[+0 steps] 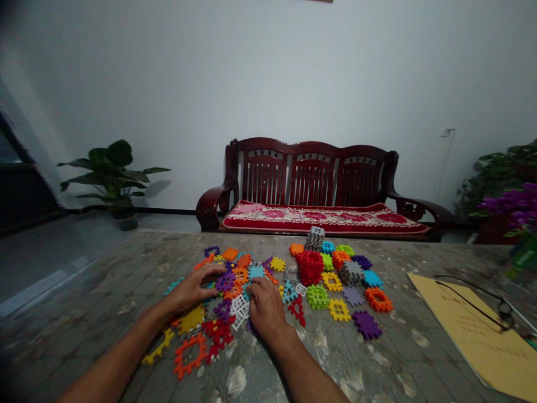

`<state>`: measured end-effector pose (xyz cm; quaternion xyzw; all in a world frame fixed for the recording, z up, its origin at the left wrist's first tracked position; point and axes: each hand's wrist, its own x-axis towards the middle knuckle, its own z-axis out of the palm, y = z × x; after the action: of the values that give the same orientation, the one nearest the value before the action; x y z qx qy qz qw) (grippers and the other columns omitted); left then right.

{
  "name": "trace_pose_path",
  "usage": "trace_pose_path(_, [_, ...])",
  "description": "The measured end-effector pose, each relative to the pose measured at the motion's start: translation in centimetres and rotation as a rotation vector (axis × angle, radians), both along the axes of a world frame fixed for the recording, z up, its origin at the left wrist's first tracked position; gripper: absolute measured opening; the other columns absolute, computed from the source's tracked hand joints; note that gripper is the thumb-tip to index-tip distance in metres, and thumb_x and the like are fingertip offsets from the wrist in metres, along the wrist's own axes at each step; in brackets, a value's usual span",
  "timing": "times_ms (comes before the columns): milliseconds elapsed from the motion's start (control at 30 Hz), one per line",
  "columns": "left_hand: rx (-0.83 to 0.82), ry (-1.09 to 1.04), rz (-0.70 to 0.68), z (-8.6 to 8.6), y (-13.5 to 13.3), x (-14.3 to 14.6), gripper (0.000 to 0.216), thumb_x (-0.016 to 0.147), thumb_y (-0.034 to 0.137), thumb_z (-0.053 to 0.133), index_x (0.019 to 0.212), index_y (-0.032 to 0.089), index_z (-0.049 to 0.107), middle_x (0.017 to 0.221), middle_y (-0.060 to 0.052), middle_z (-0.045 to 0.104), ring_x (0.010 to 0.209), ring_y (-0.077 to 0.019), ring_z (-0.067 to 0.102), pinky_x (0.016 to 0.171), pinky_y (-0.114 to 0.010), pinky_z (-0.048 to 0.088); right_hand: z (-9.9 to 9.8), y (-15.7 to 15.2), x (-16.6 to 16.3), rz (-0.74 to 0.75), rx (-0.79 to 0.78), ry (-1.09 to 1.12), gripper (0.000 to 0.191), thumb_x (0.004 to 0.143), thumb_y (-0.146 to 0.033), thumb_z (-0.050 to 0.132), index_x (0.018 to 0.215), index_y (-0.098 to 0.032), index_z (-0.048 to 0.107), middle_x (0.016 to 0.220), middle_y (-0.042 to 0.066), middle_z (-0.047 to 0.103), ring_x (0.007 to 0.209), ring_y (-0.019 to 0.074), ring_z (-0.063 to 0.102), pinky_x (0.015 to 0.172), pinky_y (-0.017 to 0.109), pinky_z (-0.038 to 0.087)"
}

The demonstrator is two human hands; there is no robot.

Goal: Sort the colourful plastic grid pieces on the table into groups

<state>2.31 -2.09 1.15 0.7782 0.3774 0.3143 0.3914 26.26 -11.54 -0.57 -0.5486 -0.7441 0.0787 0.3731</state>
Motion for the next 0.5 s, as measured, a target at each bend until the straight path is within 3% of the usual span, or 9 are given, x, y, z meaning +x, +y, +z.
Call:
trace_pose_path(267, [0.003,0.116,0.047,0.51,-0.28,0.03,0.046,0.063,0.019,0.072,0.11,0.02,0.071,0.115,-0.008,0.072,0.109,-0.0269,0.065,0.102,-0.04,0.047,-0.02,0.07,-0.06,-0.001,-0.027,-0.019,0.037,0.079,-0.001,0.051,0.1,-0.022,0.072,0.116,0.007,0.067,0.111,0.021,0.059,0.1,0.036,0.044])
trace_pose_path(500, [0.008,0.046,0.061,-0.06,0.02,0.01,0.045,0.063,0.018,0.073,0.108,0.02,0.07,0.112,-0.008,0.072,0.106,-0.0268,0.067,0.1,-0.041,0.05,-0.23,0.18,0.08,0.019,-0.032,-0.017,0.036,0.08,-0.002,0.052,0.102,-0.022,0.072,0.115,0.007,0.068,0.111,0.0205,0.058,0.099,0.035,0.044])
